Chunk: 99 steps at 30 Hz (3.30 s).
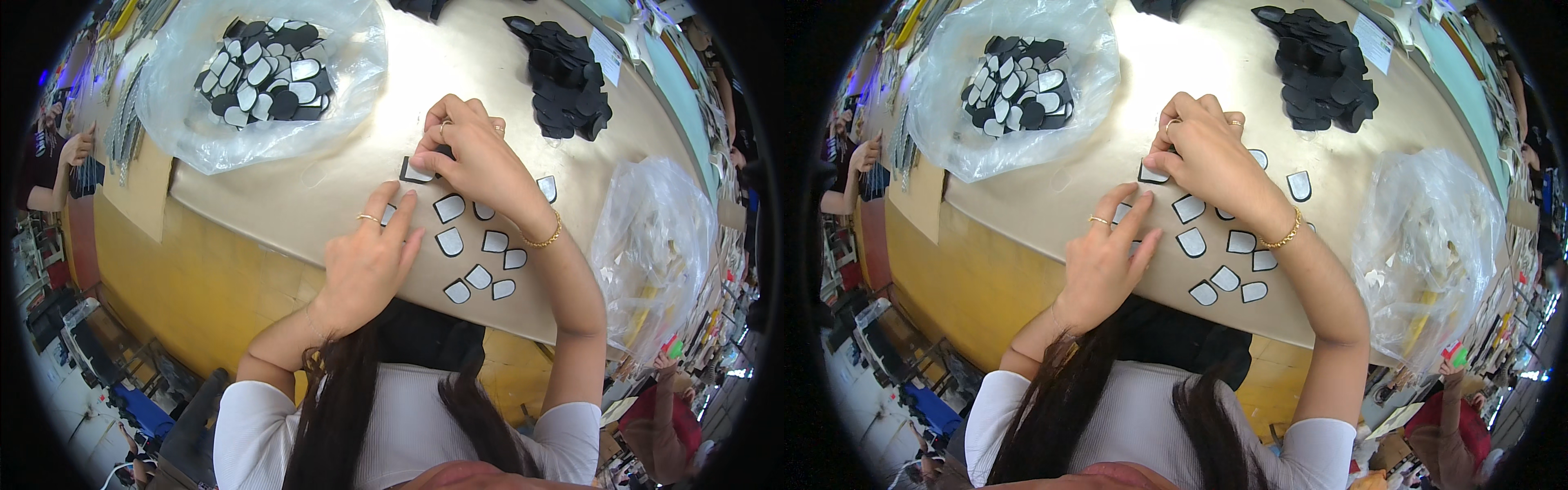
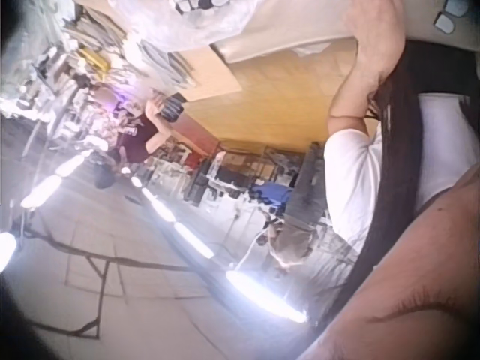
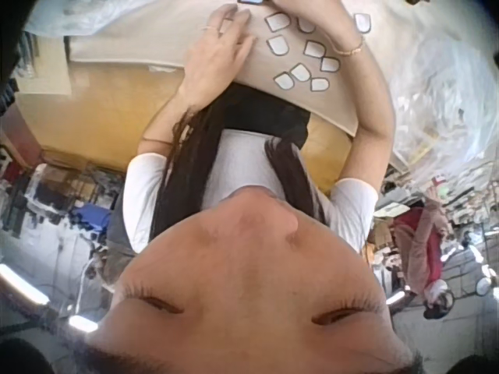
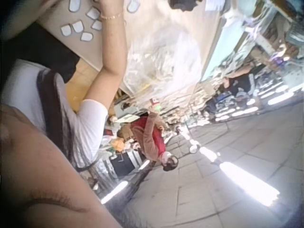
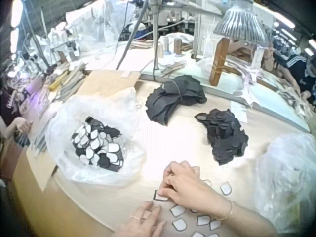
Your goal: The person repeatedly picks up small black and white D-shaped pieces from a table and joins them together by hand. The person arranges the joined pieces on the table and continues the process with additional pieces from nearby piles.
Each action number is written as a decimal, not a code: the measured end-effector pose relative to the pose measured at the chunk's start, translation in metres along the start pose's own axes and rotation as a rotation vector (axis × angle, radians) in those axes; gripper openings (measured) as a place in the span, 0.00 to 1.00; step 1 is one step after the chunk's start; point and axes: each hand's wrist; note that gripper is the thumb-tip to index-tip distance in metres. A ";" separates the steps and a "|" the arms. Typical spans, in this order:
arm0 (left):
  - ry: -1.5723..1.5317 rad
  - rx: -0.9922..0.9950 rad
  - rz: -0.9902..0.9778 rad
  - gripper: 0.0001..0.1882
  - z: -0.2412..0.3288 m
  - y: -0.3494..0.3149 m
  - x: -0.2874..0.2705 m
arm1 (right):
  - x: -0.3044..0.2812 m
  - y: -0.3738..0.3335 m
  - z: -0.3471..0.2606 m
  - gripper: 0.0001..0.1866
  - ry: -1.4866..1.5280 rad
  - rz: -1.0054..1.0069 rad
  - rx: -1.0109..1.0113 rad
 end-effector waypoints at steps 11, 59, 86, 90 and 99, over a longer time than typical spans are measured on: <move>-0.016 0.044 0.025 0.24 -0.007 0.002 0.005 | 0.008 0.001 -0.003 0.08 -0.099 0.002 -0.001; -1.607 -0.348 -0.544 0.30 0.012 0.031 -0.016 | -0.004 -0.056 -0.066 0.16 0.102 0.218 -0.212; -1.913 -0.380 -0.658 0.27 0.019 0.019 0.009 | 0.009 -0.075 -0.099 0.13 -0.069 0.212 -0.023; -1.978 -0.331 -0.812 0.22 0.003 0.025 0.012 | -0.001 -0.082 -0.092 0.12 0.146 0.399 -0.026; -1.564 -0.322 -0.534 0.16 0.016 0.002 0.018 | 0.014 -0.085 -0.073 0.09 0.375 0.702 0.156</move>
Point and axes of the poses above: each hand's wrist, its own y-axis towards the middle knuckle, its own x-axis out of the palm, z = x × y, and after that the axes turned 15 degrees about -x, right-handed
